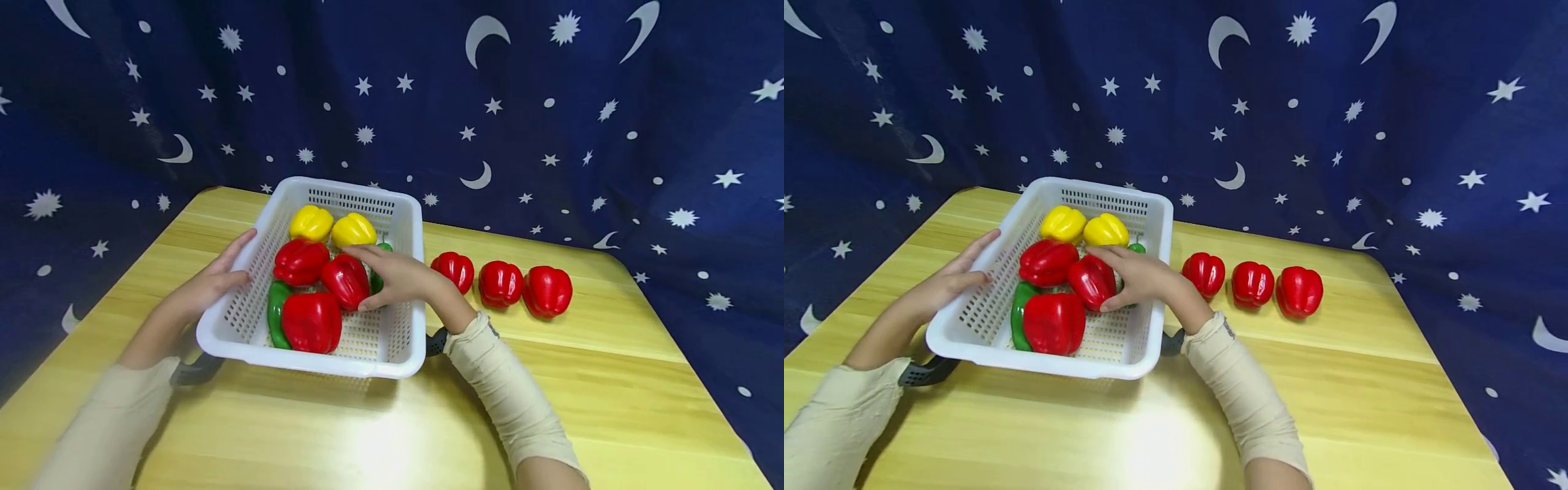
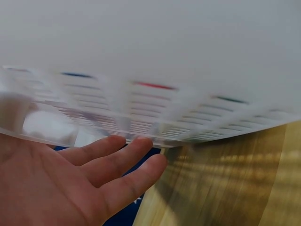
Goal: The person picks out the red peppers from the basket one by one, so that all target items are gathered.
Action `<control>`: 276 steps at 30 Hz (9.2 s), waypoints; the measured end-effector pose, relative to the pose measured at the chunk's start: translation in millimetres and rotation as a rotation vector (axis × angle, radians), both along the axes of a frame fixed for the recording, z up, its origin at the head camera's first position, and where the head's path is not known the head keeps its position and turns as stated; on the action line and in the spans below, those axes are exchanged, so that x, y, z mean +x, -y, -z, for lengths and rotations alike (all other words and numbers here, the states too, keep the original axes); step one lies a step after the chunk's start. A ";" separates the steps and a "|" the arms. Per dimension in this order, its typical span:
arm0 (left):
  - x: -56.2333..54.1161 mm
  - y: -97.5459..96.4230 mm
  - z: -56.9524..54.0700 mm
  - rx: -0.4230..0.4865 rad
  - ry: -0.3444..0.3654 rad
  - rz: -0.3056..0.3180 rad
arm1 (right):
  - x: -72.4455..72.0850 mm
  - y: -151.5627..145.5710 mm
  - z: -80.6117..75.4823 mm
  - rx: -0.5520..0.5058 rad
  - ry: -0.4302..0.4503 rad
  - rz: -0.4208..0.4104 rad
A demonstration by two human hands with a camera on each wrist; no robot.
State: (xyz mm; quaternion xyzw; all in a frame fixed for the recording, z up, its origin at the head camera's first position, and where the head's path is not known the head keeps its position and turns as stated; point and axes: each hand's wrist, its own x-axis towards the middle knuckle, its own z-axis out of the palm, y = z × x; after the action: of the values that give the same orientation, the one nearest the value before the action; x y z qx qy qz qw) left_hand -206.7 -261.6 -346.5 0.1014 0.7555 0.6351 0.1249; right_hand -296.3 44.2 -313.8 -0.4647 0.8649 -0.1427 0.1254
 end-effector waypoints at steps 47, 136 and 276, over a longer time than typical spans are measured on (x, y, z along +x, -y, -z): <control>0.4 -1.3 0.8 -0.015 -0.013 -0.009 | 8.2 16.0 8.4 0.352 -0.172 0.048; -2.2 6.5 4.2 -0.129 -0.014 -0.005 | 53.5 -168.2 20.2 -0.257 -0.021 0.360; 3.4 -2.6 -5.1 -0.027 -0.028 0.005 | 50.6 58.2 -39.7 0.653 0.244 -0.026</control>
State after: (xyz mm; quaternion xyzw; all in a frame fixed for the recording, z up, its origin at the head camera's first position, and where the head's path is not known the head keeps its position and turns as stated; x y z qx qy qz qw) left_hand -203.3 -259.0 -341.4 0.1104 0.7652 0.6233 0.1174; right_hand -245.7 -13.9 -274.1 -0.3904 0.8375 0.0886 0.3719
